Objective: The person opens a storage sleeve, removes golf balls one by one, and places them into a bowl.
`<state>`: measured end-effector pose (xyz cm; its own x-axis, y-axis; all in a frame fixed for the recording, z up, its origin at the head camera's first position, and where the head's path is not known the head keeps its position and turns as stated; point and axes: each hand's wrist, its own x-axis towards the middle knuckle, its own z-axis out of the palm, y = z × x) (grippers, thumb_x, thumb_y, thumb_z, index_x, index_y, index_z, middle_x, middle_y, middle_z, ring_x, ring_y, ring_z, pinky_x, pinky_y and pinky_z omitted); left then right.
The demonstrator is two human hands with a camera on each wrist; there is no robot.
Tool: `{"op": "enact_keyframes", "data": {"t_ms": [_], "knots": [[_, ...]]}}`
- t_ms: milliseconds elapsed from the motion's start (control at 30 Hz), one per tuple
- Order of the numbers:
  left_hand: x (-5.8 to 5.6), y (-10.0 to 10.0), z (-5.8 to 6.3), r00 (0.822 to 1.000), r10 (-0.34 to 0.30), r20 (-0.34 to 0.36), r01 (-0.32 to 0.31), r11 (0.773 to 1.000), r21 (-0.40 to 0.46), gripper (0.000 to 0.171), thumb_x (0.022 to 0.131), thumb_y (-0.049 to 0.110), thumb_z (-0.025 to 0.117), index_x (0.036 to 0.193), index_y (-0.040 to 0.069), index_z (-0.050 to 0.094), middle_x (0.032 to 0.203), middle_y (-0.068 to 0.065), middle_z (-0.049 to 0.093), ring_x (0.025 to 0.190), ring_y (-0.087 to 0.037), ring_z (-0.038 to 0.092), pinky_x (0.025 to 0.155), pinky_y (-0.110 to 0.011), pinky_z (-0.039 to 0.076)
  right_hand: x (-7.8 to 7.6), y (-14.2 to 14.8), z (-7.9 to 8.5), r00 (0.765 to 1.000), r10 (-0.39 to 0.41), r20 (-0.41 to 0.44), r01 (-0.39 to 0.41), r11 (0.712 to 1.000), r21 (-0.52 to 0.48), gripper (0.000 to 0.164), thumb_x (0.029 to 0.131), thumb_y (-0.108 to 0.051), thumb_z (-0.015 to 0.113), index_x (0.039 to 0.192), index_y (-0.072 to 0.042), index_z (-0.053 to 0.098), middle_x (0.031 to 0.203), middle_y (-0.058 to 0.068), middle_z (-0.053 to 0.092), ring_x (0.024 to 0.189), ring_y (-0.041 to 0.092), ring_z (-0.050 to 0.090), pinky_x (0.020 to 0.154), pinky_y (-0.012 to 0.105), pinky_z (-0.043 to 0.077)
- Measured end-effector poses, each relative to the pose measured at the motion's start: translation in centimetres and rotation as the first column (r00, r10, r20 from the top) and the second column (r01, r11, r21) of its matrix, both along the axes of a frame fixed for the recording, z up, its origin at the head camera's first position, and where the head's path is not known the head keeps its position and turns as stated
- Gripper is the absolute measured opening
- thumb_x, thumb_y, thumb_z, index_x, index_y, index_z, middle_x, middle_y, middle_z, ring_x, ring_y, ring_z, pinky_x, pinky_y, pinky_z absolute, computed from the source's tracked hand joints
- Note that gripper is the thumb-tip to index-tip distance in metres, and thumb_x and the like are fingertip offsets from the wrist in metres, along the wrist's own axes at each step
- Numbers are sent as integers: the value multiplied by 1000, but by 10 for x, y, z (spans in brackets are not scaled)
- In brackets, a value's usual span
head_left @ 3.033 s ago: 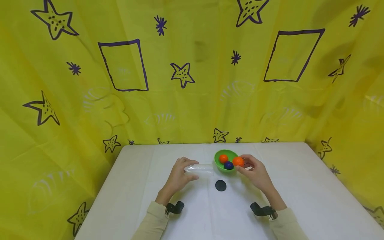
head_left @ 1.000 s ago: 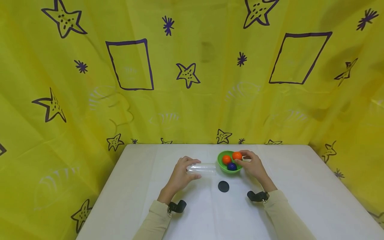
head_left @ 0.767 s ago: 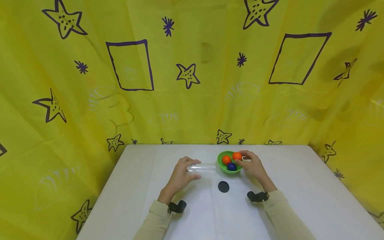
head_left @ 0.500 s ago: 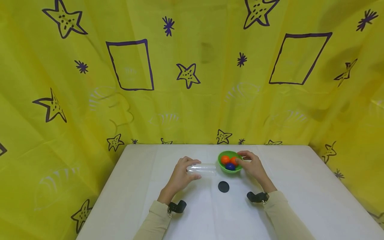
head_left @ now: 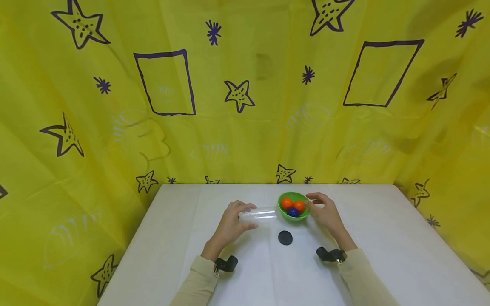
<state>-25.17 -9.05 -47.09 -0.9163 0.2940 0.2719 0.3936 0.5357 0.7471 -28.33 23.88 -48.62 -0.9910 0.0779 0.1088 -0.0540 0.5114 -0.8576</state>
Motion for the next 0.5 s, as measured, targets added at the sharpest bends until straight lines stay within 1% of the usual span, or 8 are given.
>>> {"op": "enact_keyframes", "data": {"t_ms": [133, 200, 333, 367, 433, 500], "knots": [[0, 1, 0, 1000, -5, 4, 5, 1000, -10, 47, 80, 26, 88, 123, 17, 73, 115, -4, 67, 104, -20, 53, 84, -32, 45, 9, -2, 6, 1000, -6, -17, 6, 1000, 12, 40, 103, -30, 61, 133, -3, 61, 140, 20, 58, 128, 37, 52, 106, 49, 46], [0, 1, 0, 1000, -8, 4, 8, 1000, -14, 47, 80, 26, 88, 123, 17, 72, 115, -4, 68, 104, -20, 54, 83, -31, 44, 13, -3, 10, 1000, -2, -25, 2, 1000, 10, 39, 103, -29, 61, 133, -4, 62, 141, 19, 58, 129, 36, 52, 106, 49, 46], [0, 2, -2, 1000, -6, 2, 6, 1000, -24, 47, 81, 27, 87, 125, 19, 71, 116, -4, 69, 104, -20, 55, 84, -31, 44, 22, -6, 14, 999, 9, -39, -8, 1000, 17, 37, 103, -27, 62, 132, -4, 62, 140, 19, 58, 128, 36, 52, 107, 51, 46], [0, 2, -2, 1000, -5, 4, 5, 1000, -27, 48, 81, 27, 87, 125, 19, 71, 116, -4, 69, 104, -20, 55, 85, -32, 44, 24, -7, 15, 999, 12, -43, -11, 1000, 23, 37, 103, -27, 62, 131, -4, 63, 139, 18, 58, 128, 36, 52, 106, 49, 46], [1, 3, -4, 1000, -2, 7, 2, 999, -32, 49, 82, 29, 87, 127, 19, 70, 116, -4, 70, 104, -20, 56, 85, -33, 45, 27, -8, 15, 998, 16, -54, -14, 999, 40, 35, 102, -26, 63, 130, -4, 64, 136, 18, 59, 125, 35, 54, 102, 41, 48], [1, 3, -5, 1000, 1, 10, 0, 999, -39, 50, 82, 31, 86, 127, 19, 70, 116, -3, 70, 104, -21, 56, 85, -33, 45, 30, -9, 15, 998, 21, -61, -17, 998, 56, 34, 102, -25, 64, 128, -4, 65, 133, 17, 61, 122, 33, 55, 97, 29, 49]]}}
